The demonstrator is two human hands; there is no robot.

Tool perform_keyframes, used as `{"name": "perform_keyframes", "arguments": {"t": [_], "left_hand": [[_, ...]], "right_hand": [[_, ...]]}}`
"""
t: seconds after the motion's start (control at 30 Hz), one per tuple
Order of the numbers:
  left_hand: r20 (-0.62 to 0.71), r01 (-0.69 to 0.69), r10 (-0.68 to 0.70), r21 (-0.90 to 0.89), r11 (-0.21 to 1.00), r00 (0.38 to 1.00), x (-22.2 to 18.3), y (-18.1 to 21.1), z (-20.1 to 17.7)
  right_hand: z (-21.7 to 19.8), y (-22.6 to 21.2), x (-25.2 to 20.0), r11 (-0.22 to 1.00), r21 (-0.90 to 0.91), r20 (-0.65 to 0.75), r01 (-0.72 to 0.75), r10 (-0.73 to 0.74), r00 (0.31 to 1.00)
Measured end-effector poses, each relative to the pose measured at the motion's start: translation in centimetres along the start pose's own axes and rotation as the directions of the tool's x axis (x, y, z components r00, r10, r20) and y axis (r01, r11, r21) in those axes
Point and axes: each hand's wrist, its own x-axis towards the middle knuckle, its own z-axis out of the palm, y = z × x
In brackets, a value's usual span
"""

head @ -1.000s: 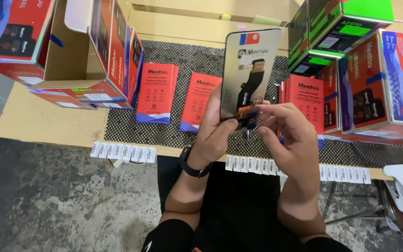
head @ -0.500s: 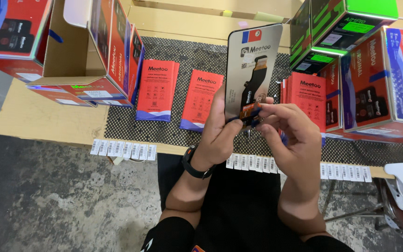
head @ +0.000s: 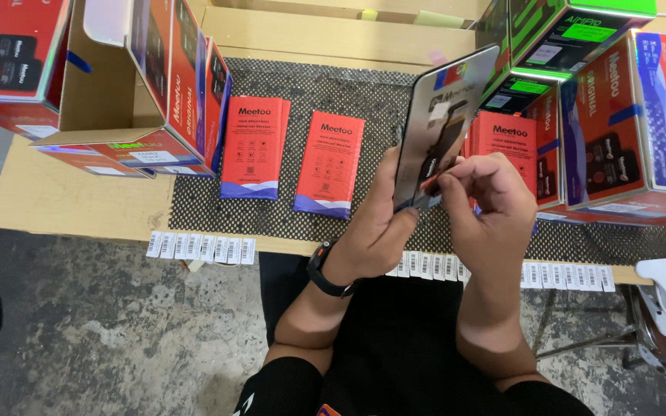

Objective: The person holds a screen protector and a back-adhesive film, removes the protective layers from the film, and aligns it onto the back of a mobile device screen assembly before placing it into a red box.

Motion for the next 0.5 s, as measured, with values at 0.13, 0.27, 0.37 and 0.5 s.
{"name": "perform_keyframes", "arguments": {"t": [0.13,0.27,0.37,0.5], "left_hand": [[-0.016,0.022,-0.023,-0.078,0.997,1.0,0.8,1.5,0.9],[-0.034,0.003,-0.006,-0.1,0.995,0.999,0.9,1.5,0.8],[-0.036,-0.001,-0.003,-0.12,0.993,0.999,1.0,1.2,0.9],[-0.037,-0.003,-0.002,-0.11,0.994,0.999,0.8,1.1,0.8]], "right_hand": [[-0.4,0.2,-0.1,1.0,-0.015,0.016,-0.012,0.013,1.0],[-0.2,0.1,0.0,1.0,-0.03,0.038,0.001,0.0,0.999],[-0.2,0.2,0.0,0.998,-0.054,0.049,0.008,-0.005,0.999],[-0.3,0.5,-0.2,0.998,-0.068,0.056,-0.006,0.01,0.998]]}}
